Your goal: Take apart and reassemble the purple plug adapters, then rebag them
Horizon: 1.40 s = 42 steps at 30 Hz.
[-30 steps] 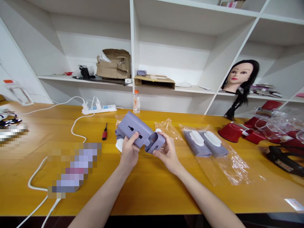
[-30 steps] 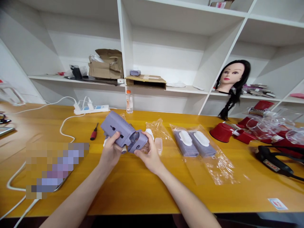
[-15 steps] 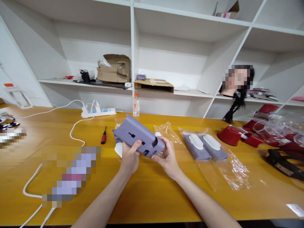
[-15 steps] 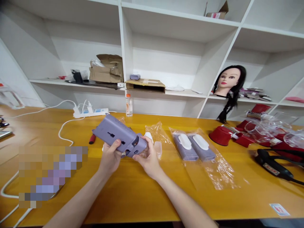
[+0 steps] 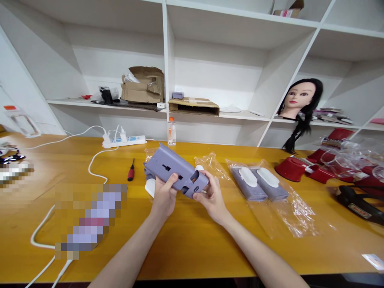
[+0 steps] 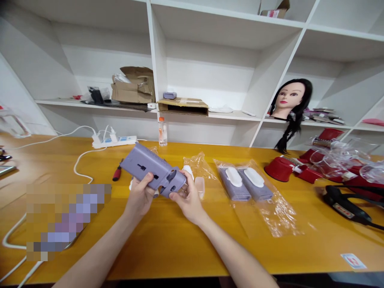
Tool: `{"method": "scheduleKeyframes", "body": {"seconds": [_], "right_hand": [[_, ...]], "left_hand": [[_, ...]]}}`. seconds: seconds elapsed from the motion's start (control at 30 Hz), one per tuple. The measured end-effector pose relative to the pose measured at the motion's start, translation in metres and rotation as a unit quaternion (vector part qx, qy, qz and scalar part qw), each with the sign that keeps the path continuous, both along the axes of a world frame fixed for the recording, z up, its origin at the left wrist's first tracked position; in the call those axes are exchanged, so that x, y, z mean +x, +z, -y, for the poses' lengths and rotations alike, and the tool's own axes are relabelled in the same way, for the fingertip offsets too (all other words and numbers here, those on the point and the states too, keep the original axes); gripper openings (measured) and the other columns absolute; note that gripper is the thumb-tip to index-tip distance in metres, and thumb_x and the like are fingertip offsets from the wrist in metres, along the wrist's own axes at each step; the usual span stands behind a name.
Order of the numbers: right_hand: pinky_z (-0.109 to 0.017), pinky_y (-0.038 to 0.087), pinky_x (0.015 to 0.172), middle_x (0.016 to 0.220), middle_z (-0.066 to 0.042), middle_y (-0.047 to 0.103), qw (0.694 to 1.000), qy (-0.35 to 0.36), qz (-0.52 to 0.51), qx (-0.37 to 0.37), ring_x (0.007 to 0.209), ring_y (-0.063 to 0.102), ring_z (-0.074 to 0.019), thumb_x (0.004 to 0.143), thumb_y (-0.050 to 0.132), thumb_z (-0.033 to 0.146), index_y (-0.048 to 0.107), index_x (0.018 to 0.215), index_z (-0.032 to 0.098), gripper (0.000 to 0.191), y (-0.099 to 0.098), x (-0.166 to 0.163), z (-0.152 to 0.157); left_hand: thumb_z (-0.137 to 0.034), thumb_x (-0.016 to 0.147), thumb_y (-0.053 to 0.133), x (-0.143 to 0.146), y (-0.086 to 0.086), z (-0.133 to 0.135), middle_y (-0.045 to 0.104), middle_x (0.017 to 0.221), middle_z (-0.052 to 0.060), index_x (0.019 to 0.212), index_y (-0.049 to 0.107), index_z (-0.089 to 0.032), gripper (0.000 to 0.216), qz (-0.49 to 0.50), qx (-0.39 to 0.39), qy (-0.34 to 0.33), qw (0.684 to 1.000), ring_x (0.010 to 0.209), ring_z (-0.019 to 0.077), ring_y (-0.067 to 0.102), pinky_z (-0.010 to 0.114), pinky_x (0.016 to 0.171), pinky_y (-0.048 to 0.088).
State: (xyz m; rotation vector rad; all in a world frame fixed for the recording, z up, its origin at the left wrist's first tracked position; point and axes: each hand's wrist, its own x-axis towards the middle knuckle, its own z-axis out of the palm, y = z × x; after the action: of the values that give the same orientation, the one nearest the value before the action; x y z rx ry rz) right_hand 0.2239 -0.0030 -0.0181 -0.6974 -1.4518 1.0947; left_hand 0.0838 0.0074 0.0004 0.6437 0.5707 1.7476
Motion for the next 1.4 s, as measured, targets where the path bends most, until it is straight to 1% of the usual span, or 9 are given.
{"method": "scheduleKeyframes", "body": {"seconds": [0.17, 0.43, 0.57, 0.63, 0.73, 0.9, 1.07, 1.27, 1.4], "right_hand": [[-0.03, 0.051, 0.074, 0.116, -0.006, 0.045, 1.0, -0.001, 0.012, 0.002, 0.095, 0.054, -0.0166, 0.072, 0.065, 0.028, 0.035, 0.121, 0.029, 0.058, -0.0013, 0.0019, -0.001], [-0.028, 0.049, 0.072, 0.11, -0.005, 0.049, 0.999, 0.02, 0.026, -0.008, 0.093, 0.054, -0.0164, 0.072, 0.065, 0.029, 0.035, 0.121, 0.029, 0.058, 0.0008, 0.0004, 0.0004], [-0.03, 0.05, 0.072, 0.111, -0.006, 0.048, 0.999, -0.016, 0.043, -0.003, 0.091, 0.055, -0.0167, 0.073, 0.063, 0.028, 0.033, 0.123, 0.027, 0.058, 0.0009, -0.003, 0.0013], [-0.031, 0.05, 0.072, 0.113, -0.007, 0.047, 0.998, -0.03, 0.051, 0.003, 0.094, 0.055, -0.018, 0.074, 0.062, 0.028, 0.033, 0.124, 0.027, 0.058, 0.0013, -0.0019, 0.0005], [-0.032, 0.051, 0.072, 0.115, -0.008, 0.046, 0.998, -0.028, 0.052, 0.008, 0.099, 0.053, -0.0205, 0.075, 0.061, 0.028, 0.032, 0.124, 0.027, 0.057, 0.0024, 0.0016, -0.0009], [-0.033, 0.052, 0.071, 0.112, -0.008, 0.047, 0.998, -0.026, 0.053, 0.006, 0.098, 0.053, -0.0208, 0.074, 0.062, 0.027, 0.034, 0.124, 0.028, 0.057, 0.0028, 0.0035, -0.001], [-0.034, 0.052, 0.073, 0.115, -0.009, 0.046, 0.999, -0.019, 0.039, 0.011, 0.102, 0.052, -0.0223, 0.074, 0.063, 0.028, 0.033, 0.124, 0.028, 0.058, 0.0035, 0.0018, 0.0017], [-0.033, 0.05, 0.074, 0.118, -0.008, 0.045, 1.0, -0.013, 0.027, 0.009, 0.099, 0.052, -0.0202, 0.074, 0.063, 0.028, 0.034, 0.123, 0.028, 0.057, 0.003, 0.003, 0.0024], [-0.032, 0.05, 0.073, 0.115, -0.007, 0.047, 0.999, -0.018, 0.033, 0.001, 0.094, 0.054, -0.0184, 0.073, 0.063, 0.029, 0.034, 0.123, 0.028, 0.058, 0.0019, 0.0031, 0.0023]], "left_hand": [[-0.021, 0.066, 0.069, 0.0005, -0.0007, -0.0007, 0.061, 0.109, 0.003, 0.111, 0.048, -0.027, 0.05, -0.004, 0.004, 0.004, 1.0, 0.099, 0.0166, 0.057, 0.03, 0.084, 0.045], [-0.019, 0.065, 0.07, 0.0009, 0.0, 0.0009, 0.062, 0.102, 0.002, 0.111, 0.047, -0.026, 0.052, -0.004, -0.007, 0.008, 1.0, 0.095, 0.0151, 0.058, 0.029, 0.083, 0.045], [-0.024, 0.067, 0.068, 0.0014, -0.0018, 0.0004, 0.062, 0.099, 0.002, 0.109, 0.049, -0.026, 0.046, 0.003, -0.035, -0.016, 0.999, 0.092, 0.0159, 0.059, 0.029, 0.079, 0.047], [-0.024, 0.068, 0.068, 0.0011, -0.0024, -0.0008, 0.061, 0.101, 0.002, 0.107, 0.05, -0.027, 0.043, 0.009, -0.038, 0.002, 0.999, 0.093, 0.0165, 0.058, 0.028, 0.076, 0.047], [-0.024, 0.068, 0.068, 0.0009, -0.0023, -0.0018, 0.061, 0.104, 0.0, 0.104, 0.051, -0.028, 0.04, 0.018, -0.021, 0.022, 0.999, 0.094, 0.016, 0.058, 0.027, 0.075, 0.048], [-0.026, 0.068, 0.067, 0.0034, -0.0021, 0.0009, 0.063, 0.094, -0.002, 0.1, 0.053, -0.028, 0.035, 0.003, -0.028, -0.005, 1.0, 0.091, 0.0151, 0.058, 0.026, 0.075, 0.047], [-0.025, 0.068, 0.067, 0.0045, -0.0015, 0.0025, 0.063, 0.089, -0.001, 0.101, 0.053, -0.026, 0.035, 0.003, -0.023, -0.001, 1.0, 0.089, 0.0157, 0.059, 0.026, 0.073, 0.047], [-0.024, 0.069, 0.067, 0.0034, -0.0024, 0.0012, 0.063, 0.09, -0.002, 0.105, 0.052, -0.028, 0.039, 0.006, -0.019, -0.015, 1.0, 0.089, 0.0146, 0.059, 0.025, 0.075, 0.047], [-0.025, 0.069, 0.067, 0.003, -0.0036, 0.0005, 0.062, 0.1, 0.0, 0.107, 0.05, -0.028, 0.042, 0.002, -0.022, -0.02, 1.0, 0.089, 0.0151, 0.059, 0.026, 0.074, 0.048]]}}
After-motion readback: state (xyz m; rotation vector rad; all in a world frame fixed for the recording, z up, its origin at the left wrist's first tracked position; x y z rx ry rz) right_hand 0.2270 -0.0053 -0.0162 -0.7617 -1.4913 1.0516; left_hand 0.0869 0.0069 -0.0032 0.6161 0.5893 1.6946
